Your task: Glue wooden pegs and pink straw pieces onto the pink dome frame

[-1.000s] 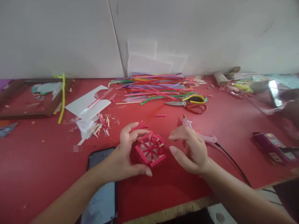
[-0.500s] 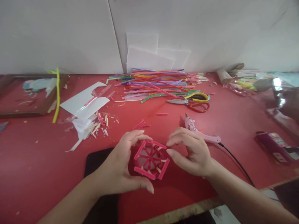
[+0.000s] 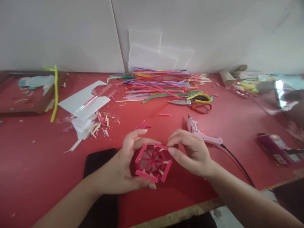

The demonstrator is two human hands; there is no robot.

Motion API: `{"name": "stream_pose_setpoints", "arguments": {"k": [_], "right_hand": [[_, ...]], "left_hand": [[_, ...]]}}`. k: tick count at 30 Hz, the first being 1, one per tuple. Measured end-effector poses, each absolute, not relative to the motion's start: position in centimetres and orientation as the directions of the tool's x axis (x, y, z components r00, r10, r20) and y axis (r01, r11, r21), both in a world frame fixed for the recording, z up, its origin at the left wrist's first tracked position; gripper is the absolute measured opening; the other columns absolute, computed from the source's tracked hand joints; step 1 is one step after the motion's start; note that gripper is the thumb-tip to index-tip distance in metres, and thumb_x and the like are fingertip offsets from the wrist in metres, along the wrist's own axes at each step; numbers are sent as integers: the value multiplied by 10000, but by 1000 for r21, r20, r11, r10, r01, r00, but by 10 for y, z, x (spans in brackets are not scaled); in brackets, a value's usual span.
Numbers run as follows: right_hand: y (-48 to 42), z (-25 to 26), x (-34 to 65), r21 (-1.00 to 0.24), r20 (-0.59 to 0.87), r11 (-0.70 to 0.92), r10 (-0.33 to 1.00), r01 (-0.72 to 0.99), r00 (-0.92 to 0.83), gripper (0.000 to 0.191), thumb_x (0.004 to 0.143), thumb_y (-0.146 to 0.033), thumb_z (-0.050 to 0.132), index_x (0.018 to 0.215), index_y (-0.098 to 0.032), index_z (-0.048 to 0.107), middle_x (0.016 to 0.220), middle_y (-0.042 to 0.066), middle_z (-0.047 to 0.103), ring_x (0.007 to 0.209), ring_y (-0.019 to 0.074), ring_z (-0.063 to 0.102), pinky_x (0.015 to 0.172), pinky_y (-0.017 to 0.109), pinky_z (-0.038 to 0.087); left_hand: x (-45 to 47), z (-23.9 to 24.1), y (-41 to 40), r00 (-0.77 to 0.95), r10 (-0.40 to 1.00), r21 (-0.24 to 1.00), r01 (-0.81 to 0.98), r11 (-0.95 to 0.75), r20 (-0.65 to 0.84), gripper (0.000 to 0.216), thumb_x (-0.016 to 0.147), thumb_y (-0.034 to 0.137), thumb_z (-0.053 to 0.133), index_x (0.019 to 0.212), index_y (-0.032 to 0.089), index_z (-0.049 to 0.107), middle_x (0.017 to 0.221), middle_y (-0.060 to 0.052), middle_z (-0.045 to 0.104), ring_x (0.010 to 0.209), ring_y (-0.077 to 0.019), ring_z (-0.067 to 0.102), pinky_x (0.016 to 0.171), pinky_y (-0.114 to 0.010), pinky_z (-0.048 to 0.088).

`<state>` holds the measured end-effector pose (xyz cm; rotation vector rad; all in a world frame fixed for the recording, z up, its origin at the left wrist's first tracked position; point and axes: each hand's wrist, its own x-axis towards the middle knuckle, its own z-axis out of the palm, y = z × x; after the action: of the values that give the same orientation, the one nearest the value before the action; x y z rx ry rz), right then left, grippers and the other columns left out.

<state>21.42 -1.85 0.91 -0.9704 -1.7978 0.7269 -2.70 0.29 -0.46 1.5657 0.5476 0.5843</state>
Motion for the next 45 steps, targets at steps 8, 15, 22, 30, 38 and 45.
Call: {"name": "stream_pose_setpoints", "arguments": {"k": [8,15,22,30,38,45], "right_hand": [[-19,9,214,-879,374,425,896,217,-240,100,906,-154,628,823,-184,675,756,23,644,674,127,600,599,264,498],[-19,10,213,-915,294,350,918,199,-265,123,905,-170,620,791,-179,665,737,11,619,638,110,566,578,240,474],[-19,13,212,-945,234,282,937,168,-260,176,935,-213,609,770,-181,664,742,13,615,656,113,566,608,246,461],[-20,11,214,-974,164,201,944,105,-285,164,941,-253,626,799,-186,676,776,11,608,688,113,559,635,250,445],[-19,10,211,-987,112,138,957,78,-267,186,919,-263,659,750,-186,673,730,-7,592,639,97,527,603,241,424],[-19,8,210,-993,79,99,960,63,-270,193,923,-294,664,764,-187,679,740,-10,602,633,90,525,601,238,420]], "left_hand": [[-27,-4,6,748,658,983,38,-177,90,1003,728,275,900,1440,414,206,1426,-135,541,955,-252,761,764,-335,654],[-25,-2,5,759,645,989,15,-147,84,1052,680,261,929,1447,404,223,1423,-130,548,1031,-267,748,811,-338,657],[-26,-2,3,759,642,990,-24,-138,108,1046,681,239,927,1442,403,228,1424,-122,537,1040,-254,749,830,-327,649],[-25,-4,1,728,669,982,-35,-186,152,1066,658,229,939,1456,434,263,1412,-72,567,1042,-222,738,812,-284,637],[-27,-10,2,697,678,937,24,-348,234,1032,627,348,952,1447,407,329,1380,-72,558,1174,-267,672,919,-325,601],[-29,-12,3,694,684,933,49,-356,225,1006,611,410,949,1431,392,366,1332,-67,560,1103,-247,680,883,-319,602]]}}
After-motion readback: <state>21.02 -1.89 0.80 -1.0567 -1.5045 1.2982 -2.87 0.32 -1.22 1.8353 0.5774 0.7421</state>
